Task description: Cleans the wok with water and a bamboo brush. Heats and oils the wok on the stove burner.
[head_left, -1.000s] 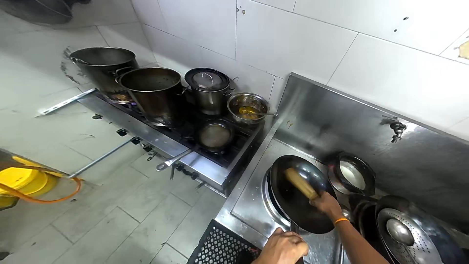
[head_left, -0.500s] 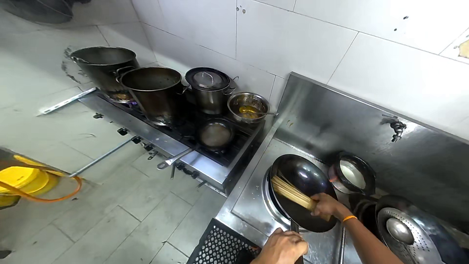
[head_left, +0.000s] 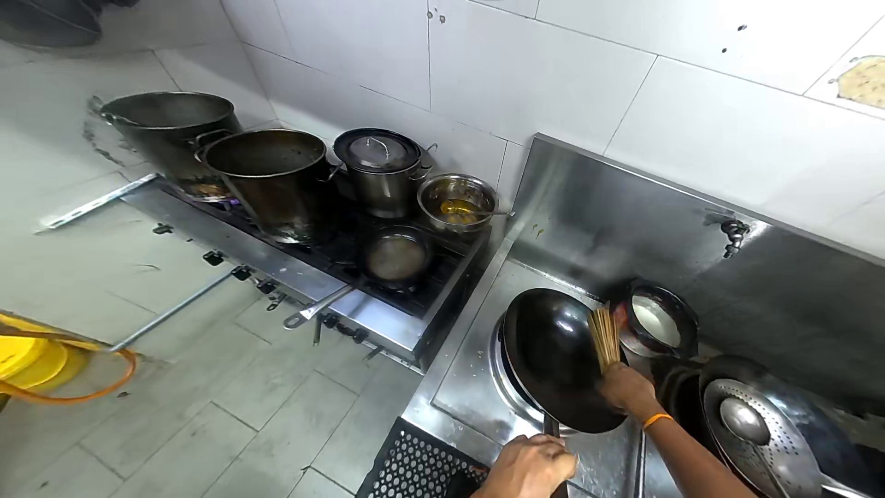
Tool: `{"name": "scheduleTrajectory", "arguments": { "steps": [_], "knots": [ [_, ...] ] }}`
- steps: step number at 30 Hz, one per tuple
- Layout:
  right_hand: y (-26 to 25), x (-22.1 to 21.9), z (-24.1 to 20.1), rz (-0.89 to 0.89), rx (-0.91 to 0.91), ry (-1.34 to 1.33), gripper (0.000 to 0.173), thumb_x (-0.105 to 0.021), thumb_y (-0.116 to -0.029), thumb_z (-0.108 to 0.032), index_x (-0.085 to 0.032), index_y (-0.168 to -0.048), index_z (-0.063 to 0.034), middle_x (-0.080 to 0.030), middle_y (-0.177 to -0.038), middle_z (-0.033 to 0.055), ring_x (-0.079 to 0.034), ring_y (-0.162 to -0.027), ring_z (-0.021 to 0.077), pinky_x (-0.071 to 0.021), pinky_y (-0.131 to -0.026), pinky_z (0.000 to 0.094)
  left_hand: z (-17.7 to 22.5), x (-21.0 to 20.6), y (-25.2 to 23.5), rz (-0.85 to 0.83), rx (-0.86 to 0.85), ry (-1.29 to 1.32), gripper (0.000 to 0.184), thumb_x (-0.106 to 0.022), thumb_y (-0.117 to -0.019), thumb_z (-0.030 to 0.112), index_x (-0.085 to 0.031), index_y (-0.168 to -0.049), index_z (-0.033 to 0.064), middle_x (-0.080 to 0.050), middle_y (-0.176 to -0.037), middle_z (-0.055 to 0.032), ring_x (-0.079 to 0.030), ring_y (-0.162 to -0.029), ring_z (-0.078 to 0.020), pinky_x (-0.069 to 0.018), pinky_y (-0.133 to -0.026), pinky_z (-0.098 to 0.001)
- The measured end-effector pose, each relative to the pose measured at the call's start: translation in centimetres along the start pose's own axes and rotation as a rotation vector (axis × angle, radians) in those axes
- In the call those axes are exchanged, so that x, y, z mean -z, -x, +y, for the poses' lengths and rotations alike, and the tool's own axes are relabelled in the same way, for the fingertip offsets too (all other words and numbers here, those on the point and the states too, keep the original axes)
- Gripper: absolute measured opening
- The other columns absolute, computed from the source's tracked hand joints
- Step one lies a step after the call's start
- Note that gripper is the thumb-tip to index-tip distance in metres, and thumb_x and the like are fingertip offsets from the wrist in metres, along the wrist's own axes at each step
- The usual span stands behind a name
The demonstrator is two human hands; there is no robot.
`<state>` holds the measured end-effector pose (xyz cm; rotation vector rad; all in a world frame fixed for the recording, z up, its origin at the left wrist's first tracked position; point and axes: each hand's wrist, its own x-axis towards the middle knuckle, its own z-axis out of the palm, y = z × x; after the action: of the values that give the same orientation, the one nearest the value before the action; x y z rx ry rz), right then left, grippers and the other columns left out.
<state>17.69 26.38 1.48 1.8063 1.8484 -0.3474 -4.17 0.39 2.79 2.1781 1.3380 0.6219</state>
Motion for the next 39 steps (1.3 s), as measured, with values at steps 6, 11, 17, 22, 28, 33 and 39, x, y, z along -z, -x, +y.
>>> {"name": "scheduleTrajectory", "arguments": {
  "steps": [6, 11, 17, 22, 28, 33, 39],
  "knots": [
    [-1.4, 0.5, 1.3, -0.378, 0.209, -0.514, 0.061, -0.086, -0.0686, -0.032, -0.067, -0.124, -0.0141, -0.075, -0.099, 0.0135, -0.074, -0.082, 0.0307, -0.0623, -0.070, 0.0535, -0.1, 0.1, -0.1, 0.017, -0.007, -0.001, 0.032, -0.067, -0.0891, 0.048, -0.067, -0.110, 0.0241, -0.070, -0.125, 0.0090, -0.056, -0.133, -0.0100, -0.0537, -0.103, -0.0412],
    [-0.5, -1.0, -1.1, -0.142, 0.172, -0.224, 0.057, -0.081, -0.0683, -0.053, -0.069, -0.110, -0.0156, -0.074, -0.098, 0.0116, -0.073, -0.087, 0.0317, -0.0597, -0.074, 0.0597, -0.2, 0.1, -0.2, 0.021, 0.002, 0.006, 0.034, -0.067, -0.0886, 0.048, -0.068, -0.113, 0.0242, -0.069, -0.127, 0.0088, -0.055, -0.134, -0.0106, -0.0534, -0.104, -0.0418],
    [-1.6, -0.7, -0.1, -0.041, 0.048, -0.159, 0.068, -0.080, -0.0650, -0.056, -0.066, -0.118, -0.0151, -0.073, -0.105, 0.0136, -0.072, -0.094, 0.0332, -0.0587, -0.077, 0.0618, -0.3, -0.1, -0.3, 0.011, -0.006, 0.007, 0.033, -0.066, -0.0895, 0.048, -0.068, -0.111, 0.0237, -0.069, -0.126, 0.0086, -0.055, -0.134, -0.0100, -0.0525, -0.105, -0.0410],
    [-3.1, -0.6, 0.8, -0.172, 0.288, -0.298, 0.056, -0.088, -0.0621, -0.049, -0.075, -0.111, -0.0255, -0.076, -0.096, 0.0047, -0.073, -0.081, 0.0247, -0.0608, -0.074, 0.0558, -0.3, -0.2, -0.2, 0.025, -0.007, 0.007, 0.034, -0.066, -0.0895, 0.048, -0.068, -0.112, 0.0232, -0.070, -0.126, 0.0082, -0.055, -0.134, -0.0104, -0.0520, -0.106, -0.0400],
    [-1.4, -2.0, -1.2, 0.096, -0.014, -0.215, 0.064, -0.072, -0.0729, -0.064, -0.067, -0.115, -0.0160, -0.074, -0.103, 0.0106, -0.073, -0.095, 0.0312, -0.0590, -0.079, 0.0606, -0.4, -0.6, -0.2, 0.054, -0.006, 0.013, 0.034, -0.065, -0.0894, 0.050, -0.069, -0.110, 0.0237, -0.070, -0.126, 0.0077, -0.058, -0.131, -0.0102, -0.0537, -0.104, -0.0402],
    [-3.5, -1.6, 1.8, -0.095, 0.205, -0.312, 0.067, -0.090, -0.0533, -0.051, -0.075, -0.115, -0.0283, -0.077, -0.100, 0.0036, -0.074, -0.089, 0.0246, -0.0606, -0.079, 0.0576, -0.2, -0.3, -0.1, 0.030, -0.008, 0.008, 0.036, -0.066, -0.0887, 0.050, -0.068, -0.112, 0.0216, -0.069, -0.128, 0.0061, -0.057, -0.133, -0.0111, -0.0526, -0.106, -0.0400],
    [-1.5, -0.5, 0.5, -0.053, 0.124, -0.195, 0.064, -0.078, -0.0692, -0.064, -0.070, -0.113, -0.0177, -0.075, -0.099, 0.0093, -0.074, -0.088, 0.0301, -0.0599, -0.078, 0.0596, -0.1, -0.3, 0.0, 0.023, 0.026, 0.003, 0.037, -0.066, -0.0874, 0.049, -0.068, -0.114, 0.0232, -0.069, -0.130, 0.0060, -0.057, -0.133, -0.0127, -0.0545, -0.102, -0.0437]
  ]
}}
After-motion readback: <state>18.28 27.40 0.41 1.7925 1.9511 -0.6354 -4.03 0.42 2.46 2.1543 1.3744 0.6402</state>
